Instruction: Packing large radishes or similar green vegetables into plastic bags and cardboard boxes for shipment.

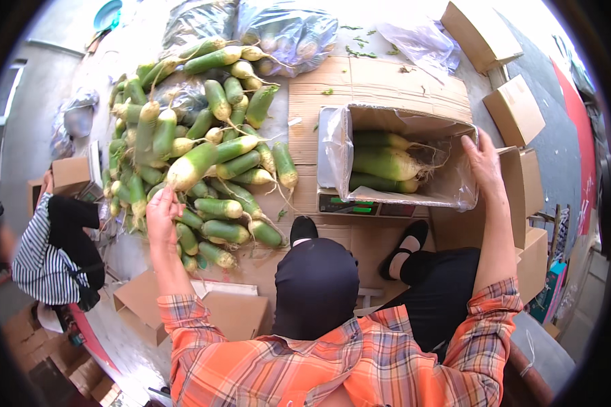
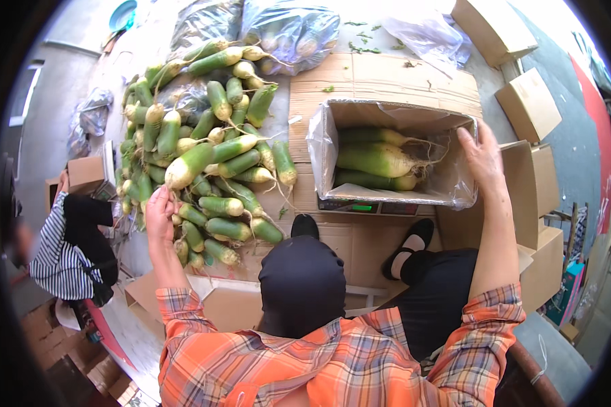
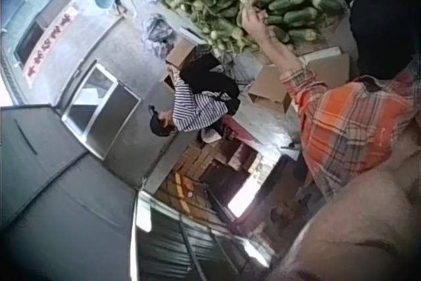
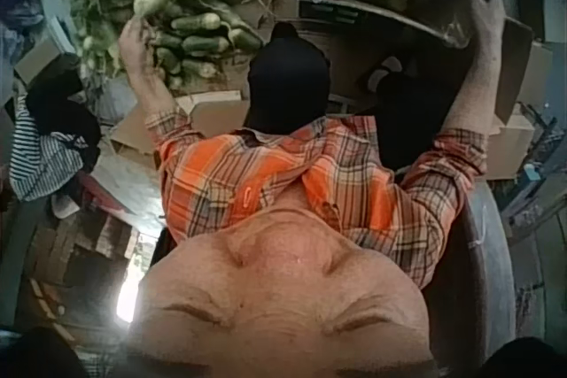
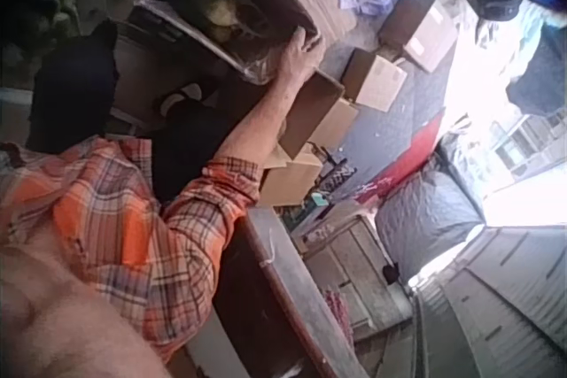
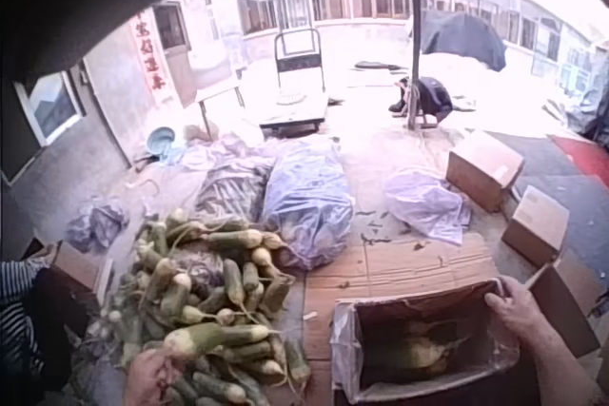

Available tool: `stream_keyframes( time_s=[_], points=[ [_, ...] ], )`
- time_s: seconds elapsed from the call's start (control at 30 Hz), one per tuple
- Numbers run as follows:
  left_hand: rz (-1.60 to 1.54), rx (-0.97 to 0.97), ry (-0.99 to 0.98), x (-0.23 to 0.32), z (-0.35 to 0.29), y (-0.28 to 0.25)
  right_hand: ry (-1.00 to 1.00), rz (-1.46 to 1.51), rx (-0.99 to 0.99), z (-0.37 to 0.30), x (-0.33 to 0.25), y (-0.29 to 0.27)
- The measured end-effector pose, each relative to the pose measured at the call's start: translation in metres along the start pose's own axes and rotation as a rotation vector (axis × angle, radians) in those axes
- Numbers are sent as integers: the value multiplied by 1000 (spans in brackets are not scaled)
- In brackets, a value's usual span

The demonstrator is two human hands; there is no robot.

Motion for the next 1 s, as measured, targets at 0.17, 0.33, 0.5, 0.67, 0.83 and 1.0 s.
stream_keyframes(
  time_s=[0.17, 0.33, 0.5, 0.67, 0.83, 1.0],
  points=[
    [-11, -56, 211, 99, -72, 43, -254, 330, -9, -22, -72, 3],
    [-14, -98, 378, 166, -123, 126, 97, 623, -672, -100, -111, 92],
    [347, -299, 864, 226, -182, 243, 208, 1176, -770, -126, -147, 101],
    [909, -390, 1126, 205, -220, 329, 176, 1323, -492, -87, -117, 46],
    [910, -367, 945, 191, -191, 331, -165, 928, -238, -60, -112, 1],
    [935, -260, 853, 162, -129, 319, -264, 1027, -200, -56, -123, 6]
  ],
)
Point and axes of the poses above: each hand's wrist, its own z-axis towards the middle knuckle, its own y-axis out of the palm, x = y × z, the point moved 10 cm from there along z, towards the middle knuckle, and after that the axes turned 10 degrees about z, right-handed, at the moved point
